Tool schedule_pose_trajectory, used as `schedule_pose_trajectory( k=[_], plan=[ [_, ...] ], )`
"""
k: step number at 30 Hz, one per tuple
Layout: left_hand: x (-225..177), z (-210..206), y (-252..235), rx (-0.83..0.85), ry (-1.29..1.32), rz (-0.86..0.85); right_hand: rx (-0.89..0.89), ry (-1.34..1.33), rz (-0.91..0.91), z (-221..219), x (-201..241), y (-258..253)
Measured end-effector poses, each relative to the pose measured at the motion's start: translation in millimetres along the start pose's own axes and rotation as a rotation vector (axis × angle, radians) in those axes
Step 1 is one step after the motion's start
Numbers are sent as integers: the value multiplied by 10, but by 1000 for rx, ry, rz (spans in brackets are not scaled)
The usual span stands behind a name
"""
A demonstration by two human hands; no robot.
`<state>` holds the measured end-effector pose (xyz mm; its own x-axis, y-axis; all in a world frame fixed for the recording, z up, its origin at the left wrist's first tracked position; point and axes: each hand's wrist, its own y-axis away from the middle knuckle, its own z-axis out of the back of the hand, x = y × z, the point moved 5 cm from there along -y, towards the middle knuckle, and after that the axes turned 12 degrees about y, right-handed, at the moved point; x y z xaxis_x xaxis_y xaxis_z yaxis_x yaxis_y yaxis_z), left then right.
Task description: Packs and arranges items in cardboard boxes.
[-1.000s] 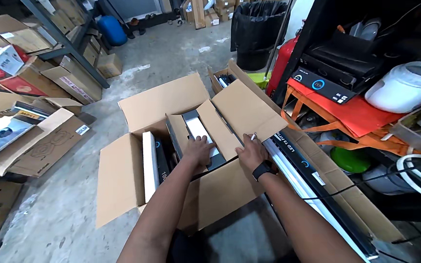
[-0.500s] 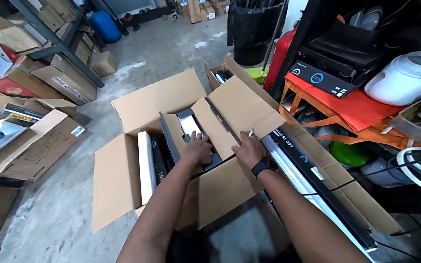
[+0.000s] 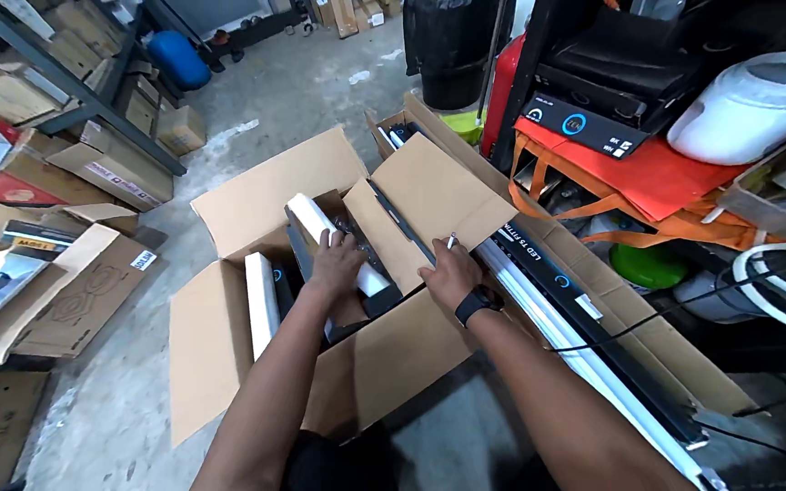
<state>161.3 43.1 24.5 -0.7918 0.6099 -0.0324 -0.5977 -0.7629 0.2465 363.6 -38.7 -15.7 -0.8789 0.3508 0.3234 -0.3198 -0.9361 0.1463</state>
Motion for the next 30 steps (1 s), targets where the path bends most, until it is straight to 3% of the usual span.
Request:
schedule_pose_trajectory(
  k=[3,5,10,15,23,30],
  plan=[
    [243,300,365,-346,67,-57,-17,-28,3,12,-13,5],
    [472,434,656,-508,103,6,-20,-37,8,1,-8,-2],
    [1103,401,1170,-729,103,203,-43,-41,26,2,-4,3],
    [1408,-44,1305,-436,81,260,-75,-35,47,10,-20,25],
    [1230,-490,1035,28,96,246,-100,-16,51,-26,-54,-7],
    [1215,-614,965,242,189,316,-110,-12,63,-14,-48,4]
  ],
)
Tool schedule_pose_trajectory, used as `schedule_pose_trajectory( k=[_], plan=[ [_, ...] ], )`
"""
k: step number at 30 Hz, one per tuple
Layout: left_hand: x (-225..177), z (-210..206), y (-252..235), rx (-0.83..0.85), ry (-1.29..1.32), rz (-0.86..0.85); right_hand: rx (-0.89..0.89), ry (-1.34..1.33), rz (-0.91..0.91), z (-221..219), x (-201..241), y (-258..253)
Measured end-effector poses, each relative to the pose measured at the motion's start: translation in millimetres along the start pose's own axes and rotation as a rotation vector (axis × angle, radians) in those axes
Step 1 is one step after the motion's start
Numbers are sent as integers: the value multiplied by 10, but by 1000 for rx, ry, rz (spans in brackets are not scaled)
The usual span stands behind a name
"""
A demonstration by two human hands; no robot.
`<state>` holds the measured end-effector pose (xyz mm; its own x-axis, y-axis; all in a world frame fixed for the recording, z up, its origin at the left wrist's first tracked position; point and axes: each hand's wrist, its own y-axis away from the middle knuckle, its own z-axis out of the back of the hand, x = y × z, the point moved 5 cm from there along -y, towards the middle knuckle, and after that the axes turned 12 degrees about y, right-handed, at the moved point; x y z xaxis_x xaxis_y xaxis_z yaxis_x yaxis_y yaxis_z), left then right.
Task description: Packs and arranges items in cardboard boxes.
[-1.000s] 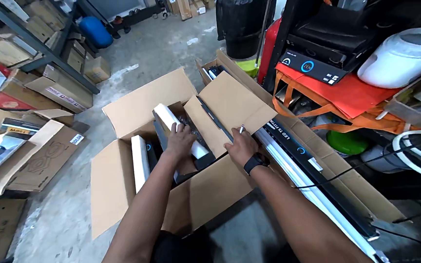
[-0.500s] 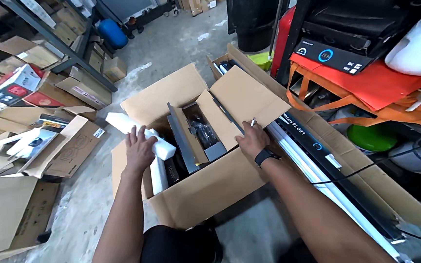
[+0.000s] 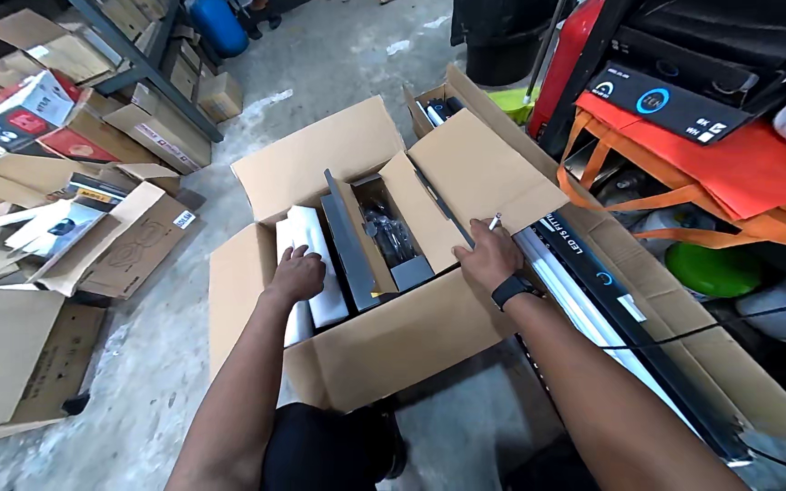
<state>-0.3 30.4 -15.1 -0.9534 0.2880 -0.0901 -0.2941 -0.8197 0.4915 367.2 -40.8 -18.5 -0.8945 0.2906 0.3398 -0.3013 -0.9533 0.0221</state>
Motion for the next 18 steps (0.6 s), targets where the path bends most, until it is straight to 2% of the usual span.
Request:
schedule_pose_trajectory(
  k=[4,7,10,13,18],
  plan=[
    [112,1,31,-117,81,89,-19,-13,29,-16,-6,15],
    [347,105,112,-383,239,137,-25,-32,41,0,-4,8],
    [625,211,321,-612,524,385,-22,-61,41,2,-17,10],
    [765,110,395,-560,643,537,-16,-63,36,2,-33,-5],
    [655,-86,225,-355,510,546,-19,-36,18,-3,-33,-20]
  ],
)
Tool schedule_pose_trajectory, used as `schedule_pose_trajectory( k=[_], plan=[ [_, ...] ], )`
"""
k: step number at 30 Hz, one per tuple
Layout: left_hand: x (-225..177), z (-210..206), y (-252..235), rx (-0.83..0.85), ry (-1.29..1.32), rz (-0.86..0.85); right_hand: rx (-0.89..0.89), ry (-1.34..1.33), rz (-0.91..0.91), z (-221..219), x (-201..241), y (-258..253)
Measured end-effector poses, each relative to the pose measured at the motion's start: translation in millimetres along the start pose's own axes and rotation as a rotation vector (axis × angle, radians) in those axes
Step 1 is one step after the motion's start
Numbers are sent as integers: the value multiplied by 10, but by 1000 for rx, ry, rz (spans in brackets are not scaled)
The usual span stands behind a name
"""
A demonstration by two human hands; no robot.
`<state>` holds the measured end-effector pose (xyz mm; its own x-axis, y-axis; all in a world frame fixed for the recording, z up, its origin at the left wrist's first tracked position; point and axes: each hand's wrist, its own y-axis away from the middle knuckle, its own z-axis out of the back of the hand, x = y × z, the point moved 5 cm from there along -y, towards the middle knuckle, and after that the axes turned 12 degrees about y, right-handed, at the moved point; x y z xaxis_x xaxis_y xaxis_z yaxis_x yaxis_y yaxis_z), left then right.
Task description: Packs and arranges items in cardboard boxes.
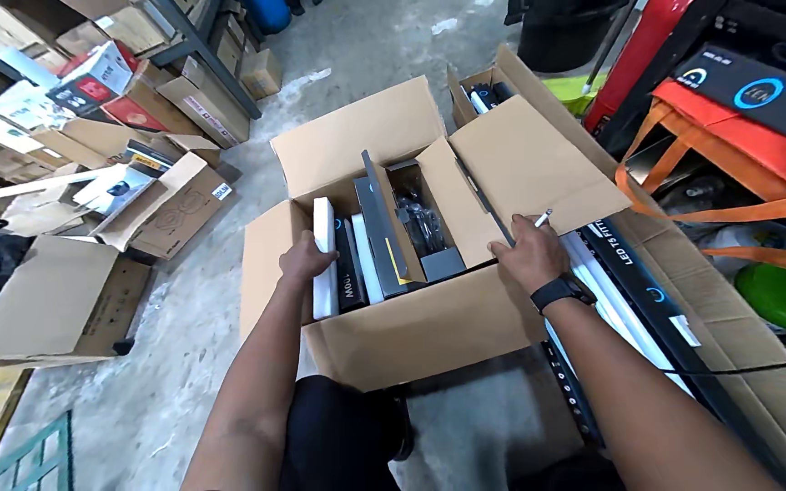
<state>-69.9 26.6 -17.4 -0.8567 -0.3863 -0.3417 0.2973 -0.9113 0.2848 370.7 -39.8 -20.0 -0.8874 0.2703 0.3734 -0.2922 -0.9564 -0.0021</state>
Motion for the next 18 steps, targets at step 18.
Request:
schedule_pose_trajectory(
  k=[18],
  plan=[
    [-1856,-348,798,103,-200,-1018,-13,-27,-38,31,-1,15]
  ],
)
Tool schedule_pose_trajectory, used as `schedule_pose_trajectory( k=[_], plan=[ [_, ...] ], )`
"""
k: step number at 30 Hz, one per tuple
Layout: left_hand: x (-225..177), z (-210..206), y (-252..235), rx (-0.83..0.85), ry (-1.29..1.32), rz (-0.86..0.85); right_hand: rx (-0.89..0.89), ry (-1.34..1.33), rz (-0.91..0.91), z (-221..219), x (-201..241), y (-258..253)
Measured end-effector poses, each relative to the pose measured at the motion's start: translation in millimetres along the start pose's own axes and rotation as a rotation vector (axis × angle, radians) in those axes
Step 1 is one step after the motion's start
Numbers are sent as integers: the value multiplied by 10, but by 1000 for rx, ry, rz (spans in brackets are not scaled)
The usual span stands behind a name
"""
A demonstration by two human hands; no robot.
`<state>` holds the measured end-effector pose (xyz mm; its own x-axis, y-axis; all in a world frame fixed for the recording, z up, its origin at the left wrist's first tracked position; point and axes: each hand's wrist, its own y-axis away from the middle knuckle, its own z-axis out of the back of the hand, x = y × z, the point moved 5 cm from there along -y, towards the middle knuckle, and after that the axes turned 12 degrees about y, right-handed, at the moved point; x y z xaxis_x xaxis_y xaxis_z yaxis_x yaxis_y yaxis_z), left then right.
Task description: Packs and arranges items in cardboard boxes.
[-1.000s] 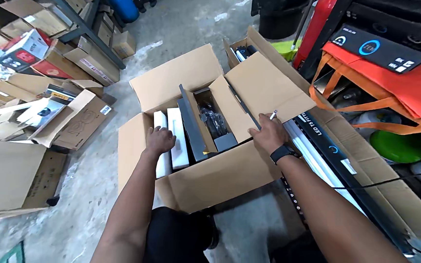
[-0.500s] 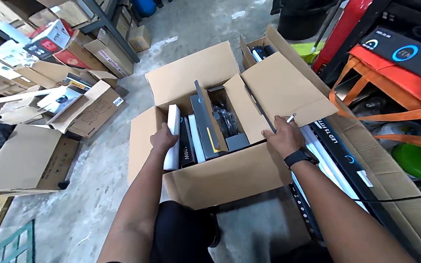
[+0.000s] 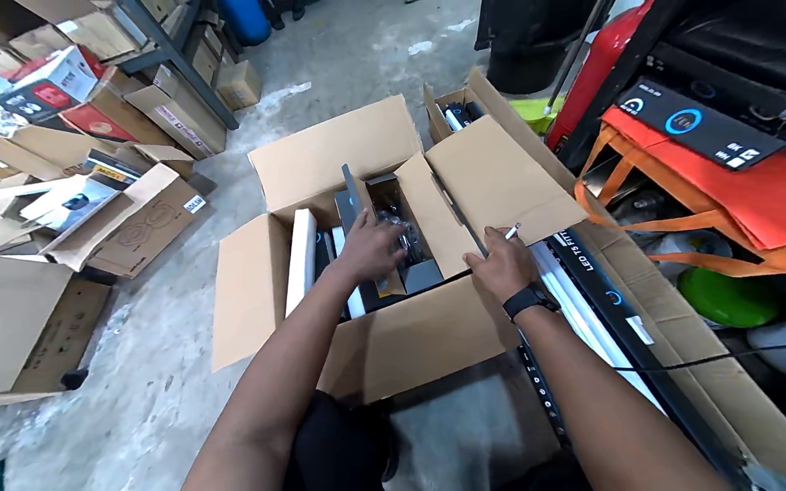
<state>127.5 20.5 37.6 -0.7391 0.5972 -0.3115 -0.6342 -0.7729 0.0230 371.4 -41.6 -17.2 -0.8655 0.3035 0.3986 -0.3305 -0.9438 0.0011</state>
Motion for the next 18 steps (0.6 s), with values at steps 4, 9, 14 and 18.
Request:
schedule_pose_trajectory(
  k=[4,9,14,18],
  plan=[
    [249,-258,-133,416,13,382,35,-7,-37,-6,8,9],
    [193,-510,-290,219,-63,548,55,-9,-41,-32,-2,-17],
    [-58,-718,-398,-51,-162,386,63,1,-34,-54,-17,-19],
    [-25,-858,-461,158,-38,515,95,29,-41,-43,-14,-23]
  ],
)
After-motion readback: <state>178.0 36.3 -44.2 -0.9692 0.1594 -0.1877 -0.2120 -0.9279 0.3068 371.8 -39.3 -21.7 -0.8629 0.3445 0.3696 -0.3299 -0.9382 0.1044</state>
